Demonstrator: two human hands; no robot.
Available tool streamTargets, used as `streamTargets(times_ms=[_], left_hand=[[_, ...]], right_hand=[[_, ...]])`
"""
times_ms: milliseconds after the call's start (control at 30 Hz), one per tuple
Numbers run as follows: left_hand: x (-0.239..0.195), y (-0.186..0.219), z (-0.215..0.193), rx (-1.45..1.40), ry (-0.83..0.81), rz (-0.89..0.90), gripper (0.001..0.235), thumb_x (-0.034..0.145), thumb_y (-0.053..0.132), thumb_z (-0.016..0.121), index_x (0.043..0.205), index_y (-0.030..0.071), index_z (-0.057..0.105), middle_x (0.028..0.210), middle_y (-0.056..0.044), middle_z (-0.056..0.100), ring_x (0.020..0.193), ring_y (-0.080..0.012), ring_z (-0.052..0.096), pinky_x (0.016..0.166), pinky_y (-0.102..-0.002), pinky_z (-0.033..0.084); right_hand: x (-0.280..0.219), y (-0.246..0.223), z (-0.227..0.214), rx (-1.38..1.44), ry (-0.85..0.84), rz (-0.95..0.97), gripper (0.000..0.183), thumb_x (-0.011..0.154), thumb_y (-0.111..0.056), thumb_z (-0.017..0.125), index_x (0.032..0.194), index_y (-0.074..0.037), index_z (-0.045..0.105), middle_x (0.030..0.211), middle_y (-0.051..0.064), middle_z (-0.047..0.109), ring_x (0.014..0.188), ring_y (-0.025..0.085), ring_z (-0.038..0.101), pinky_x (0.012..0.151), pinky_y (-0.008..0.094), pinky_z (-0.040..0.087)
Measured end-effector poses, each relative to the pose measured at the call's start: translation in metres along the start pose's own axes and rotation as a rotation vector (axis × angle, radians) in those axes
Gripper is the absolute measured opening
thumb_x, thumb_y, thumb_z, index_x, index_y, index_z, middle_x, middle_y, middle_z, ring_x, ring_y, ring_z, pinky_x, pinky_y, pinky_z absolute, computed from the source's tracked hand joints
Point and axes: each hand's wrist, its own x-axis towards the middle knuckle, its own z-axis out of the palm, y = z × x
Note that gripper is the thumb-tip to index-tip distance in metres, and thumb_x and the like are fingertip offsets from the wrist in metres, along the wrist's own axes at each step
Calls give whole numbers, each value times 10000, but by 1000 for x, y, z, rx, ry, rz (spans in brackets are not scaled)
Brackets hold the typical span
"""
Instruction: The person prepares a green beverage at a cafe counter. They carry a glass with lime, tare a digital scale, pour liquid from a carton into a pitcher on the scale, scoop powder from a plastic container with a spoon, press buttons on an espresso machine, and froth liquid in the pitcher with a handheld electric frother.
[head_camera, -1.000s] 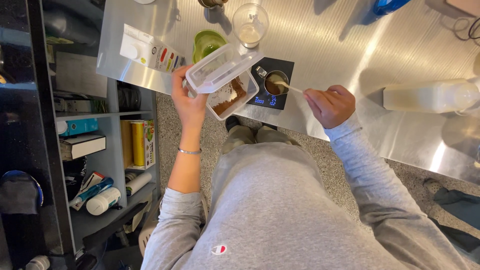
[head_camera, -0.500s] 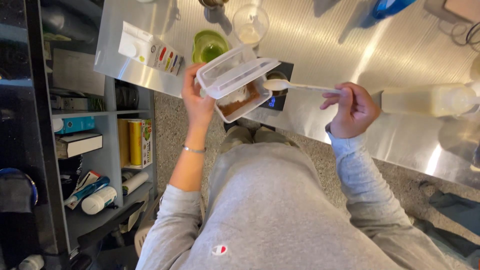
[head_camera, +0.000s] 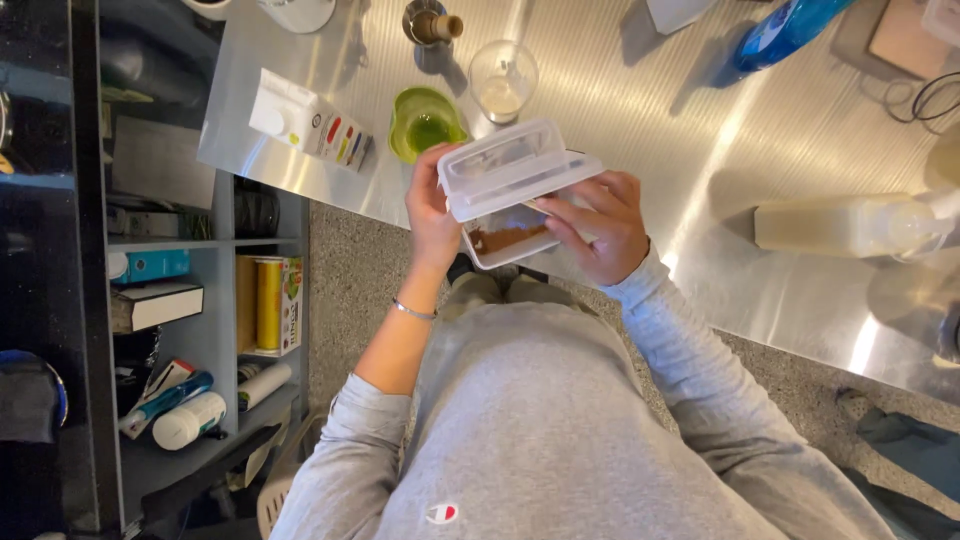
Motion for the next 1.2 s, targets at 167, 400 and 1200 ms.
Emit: streamTargets(times_ms=[167,400,1200], left_hand=[[2,27,23,21,3,-21,546,877,89,805,1358,32,552,1376,-89,589,1331,-215,563,1200,-379,437],[12,77,75,248,-525,81,921,926,464,627,1676,121,216,1737,-131,197,1656,-290,96,1374,-447,96],[-3,25,48,715,-133,-179,416,944,107,706,1342,53,596,1117,-67,679,768,-149,587,655,-304,499]], right_hand=[[-38,36,13,835,213,499,597,1002,-579,538,1473,-215,486,1574,57,414,1398,327,480,1128,540,471],[-50,39,-48,1662,150,868,1225,833,-906,413,1676,-48,185,1747,237,220,1587,438,310,1279,612,330],[-213,251,36,663,569,744,569,1022,-65,685,1511,-74,394,1502,157,553,1403,299,536,1197,434,429]])
